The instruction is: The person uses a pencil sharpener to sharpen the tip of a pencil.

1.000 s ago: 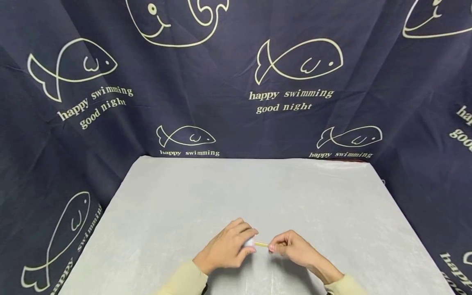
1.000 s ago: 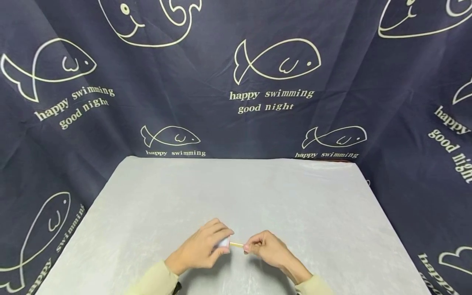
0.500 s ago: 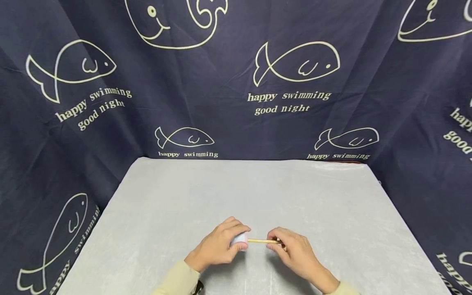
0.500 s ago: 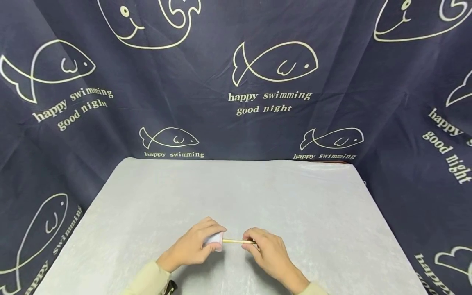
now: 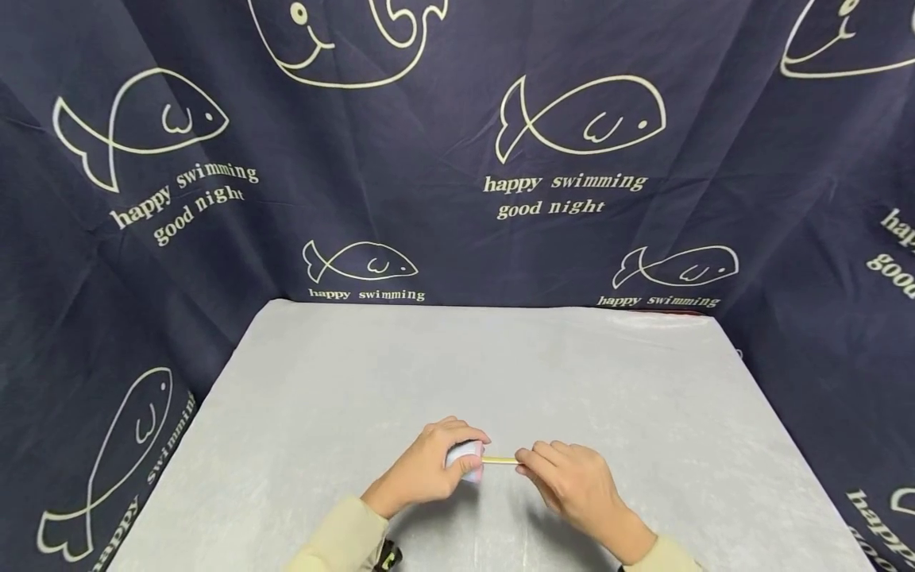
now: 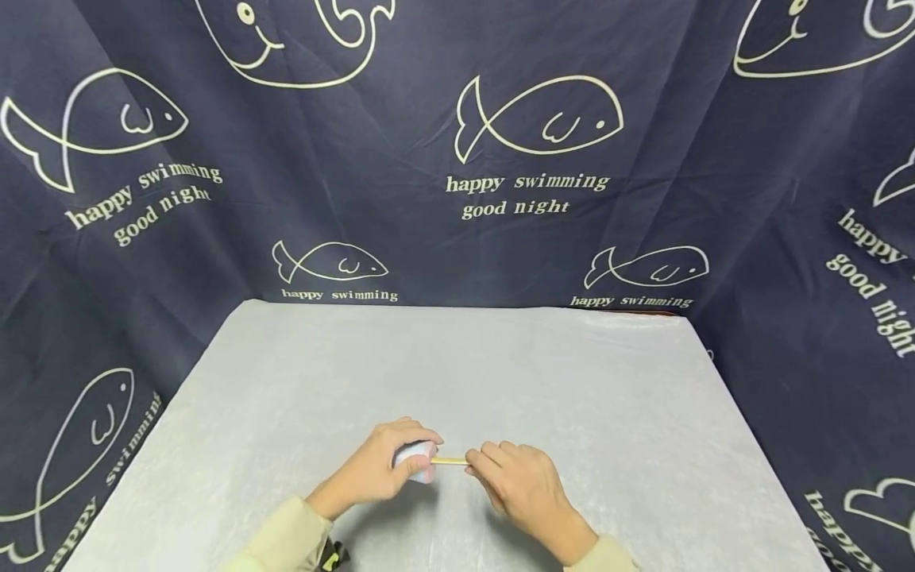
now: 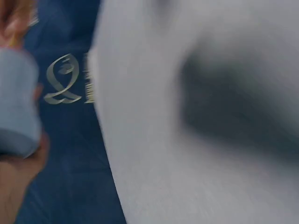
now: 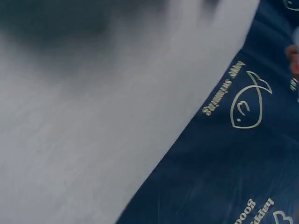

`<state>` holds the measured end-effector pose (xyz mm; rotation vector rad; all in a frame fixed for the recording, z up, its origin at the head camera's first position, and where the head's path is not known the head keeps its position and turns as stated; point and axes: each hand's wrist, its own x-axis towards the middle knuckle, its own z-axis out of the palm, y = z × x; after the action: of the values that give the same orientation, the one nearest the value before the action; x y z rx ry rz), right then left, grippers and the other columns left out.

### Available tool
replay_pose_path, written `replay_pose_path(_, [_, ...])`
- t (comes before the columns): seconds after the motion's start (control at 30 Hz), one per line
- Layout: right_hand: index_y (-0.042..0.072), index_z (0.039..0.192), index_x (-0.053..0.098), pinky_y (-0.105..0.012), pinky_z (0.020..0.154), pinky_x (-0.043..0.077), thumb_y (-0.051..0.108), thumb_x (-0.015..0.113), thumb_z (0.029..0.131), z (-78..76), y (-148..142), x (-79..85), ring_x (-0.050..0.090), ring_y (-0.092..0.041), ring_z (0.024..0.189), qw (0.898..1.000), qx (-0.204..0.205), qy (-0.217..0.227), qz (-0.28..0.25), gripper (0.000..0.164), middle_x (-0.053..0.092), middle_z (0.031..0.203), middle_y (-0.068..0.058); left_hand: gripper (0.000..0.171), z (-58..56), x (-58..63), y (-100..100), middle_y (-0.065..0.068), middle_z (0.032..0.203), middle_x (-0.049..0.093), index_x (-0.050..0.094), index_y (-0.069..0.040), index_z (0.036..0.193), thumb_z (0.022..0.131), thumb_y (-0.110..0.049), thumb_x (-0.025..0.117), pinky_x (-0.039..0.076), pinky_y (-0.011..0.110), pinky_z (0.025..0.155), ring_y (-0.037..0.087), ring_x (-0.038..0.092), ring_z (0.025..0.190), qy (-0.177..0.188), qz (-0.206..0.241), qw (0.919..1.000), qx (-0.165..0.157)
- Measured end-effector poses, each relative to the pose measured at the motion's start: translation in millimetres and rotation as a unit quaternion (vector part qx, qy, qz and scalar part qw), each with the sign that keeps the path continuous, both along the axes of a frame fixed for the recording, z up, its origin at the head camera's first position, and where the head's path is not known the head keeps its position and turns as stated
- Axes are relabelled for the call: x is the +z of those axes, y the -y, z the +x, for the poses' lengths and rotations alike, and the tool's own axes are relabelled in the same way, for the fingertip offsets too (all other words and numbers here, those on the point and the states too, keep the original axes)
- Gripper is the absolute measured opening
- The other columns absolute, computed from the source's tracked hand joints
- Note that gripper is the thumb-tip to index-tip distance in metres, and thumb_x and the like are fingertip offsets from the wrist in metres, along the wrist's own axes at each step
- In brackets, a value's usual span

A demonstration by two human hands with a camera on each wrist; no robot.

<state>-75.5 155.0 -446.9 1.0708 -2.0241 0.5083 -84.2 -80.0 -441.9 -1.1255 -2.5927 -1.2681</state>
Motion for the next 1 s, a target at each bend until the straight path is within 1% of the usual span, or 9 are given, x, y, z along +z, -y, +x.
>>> replay_pose_path(0.1, [0.020,0.081,0.068,-0.008,0.043,0.027,0.030,0.057,0.095,4.9,-4.3,2.6,0.029,0.009,0.049,0.971,0.022,0.240,-0.004,0.021,0.048,0.060,0.017,0.027,3.3,-10.7,-3.4,0.002,0.097,0.065,0.065,-0.005,0.109,0.096,-0.026,0.054,0.044,0.019,0.074,0.010,0.054,0.085,-0.170,-0.028,0.9850,-0.008])
replay_pose_path(0.23, [0.010,0.081,0.071,-0.014,0.046,0.031,0.020,0.063,0.089,3.6,-12.5,8.8,0.033,0.007,0.051,0.816,0.086,0.569,-0.055,0.015,0.049,0.059,0.011,0.043,7.1,-19.6,-7.4,0.001,0.098,0.063,0.063,-0.006,0.109,0.102,-0.037,0.034,0.044,0.025,0.079,0.012,0.053,0.085,-0.330,-0.059,0.9423,-0.005])
replay_pose_path(0.3, [0.006,0.082,0.070,-0.016,0.047,0.031,0.021,0.062,0.091,1.4,-13.3,10.8,0.034,0.004,0.052,0.769,0.091,0.629,-0.063,0.019,0.048,0.060,0.009,0.045,6.8,-21.3,-7.2,0.001,0.097,0.062,0.063,-0.006,0.109,0.103,-0.038,0.030,0.044,0.026,0.078,0.012,0.053,0.084,-0.352,-0.065,0.9338,-0.005])
replay_pose_path(0.37, [0.009,0.085,0.070,-0.016,0.046,0.031,0.022,0.062,0.091,1.6,-10.6,9.9,0.034,0.005,0.052,0.792,0.074,0.604,-0.051,0.017,0.048,0.061,0.010,0.045,5.2,-22.0,-5.3,0.002,0.098,0.062,0.063,-0.005,0.109,0.102,-0.038,0.032,0.045,0.026,0.078,0.013,0.054,0.085,-0.349,-0.066,0.9347,-0.001])
replay_pose_path(0.53, [0.020,0.091,0.064,-0.015,0.048,0.034,0.029,0.068,0.087,4.8,-1.8,1.5,0.041,0.006,0.054,0.933,-0.028,0.359,0.007,0.011,0.056,0.069,0.018,0.038,0.3,-19.4,2.5,0.003,0.101,0.064,0.063,-0.003,0.111,0.099,-0.034,0.046,0.046,0.023,0.079,0.013,0.056,0.089,-0.255,-0.055,0.9652,0.017])
replay_pose_path(0.6, [0.018,0.092,0.064,-0.013,0.050,0.034,0.032,0.064,0.090,4.1,-0.9,-3.1,0.043,0.004,0.057,0.968,-0.045,0.246,0.021,0.014,0.060,0.073,0.016,0.031,-0.5,-16.5,5.2,0.004,0.101,0.065,0.064,-0.002,0.111,0.095,-0.028,0.056,0.047,0.022,0.077,0.013,0.056,0.089,-0.192,-0.041,0.9802,0.025])
replay_pose_path(0.73, [0.016,0.094,0.068,-0.013,0.051,0.030,0.035,0.044,0.100,0.5,-0.9,-8.7,0.044,-0.001,0.058,0.995,-0.049,0.089,0.024,0.031,0.062,0.077,0.013,0.026,-3.1,-6.8,8.6,0.004,0.100,0.068,0.065,-0.004,0.112,0.089,-0.017,0.064,0.050,0.024,0.076,0.014,0.059,0.089,-0.056,-0.024,0.9978,0.027])
replay_pose_path(0.87, [0.012,0.089,0.071,-0.012,0.049,0.027,0.029,0.045,0.101,-3.1,0.6,-9.5,0.040,-0.002,0.053,1.000,-0.014,-0.021,-0.006,0.033,0.060,0.072,0.009,0.026,-7.2,4.1,9.6,0.005,0.106,0.070,0.068,-0.007,0.112,0.096,-0.023,0.055,0.050,0.027,0.081,0.013,0.063,0.094,0.104,-0.028,0.9942,0.004])
replay_pose_path(1.0, [0.010,0.081,0.072,-0.009,0.045,0.025,0.026,0.049,0.100,-2.1,4.6,-8.2,0.034,-0.001,0.049,0.997,-0.002,-0.074,-0.030,0.034,0.053,0.064,0.008,0.028,-9.0,7.1,7.9,0.007,0.107,0.071,0.069,-0.006,0.110,0.098,-0.024,0.051,0.049,0.026,0.082,0.013,0.063,0.094,0.147,-0.017,0.9888,-0.014])
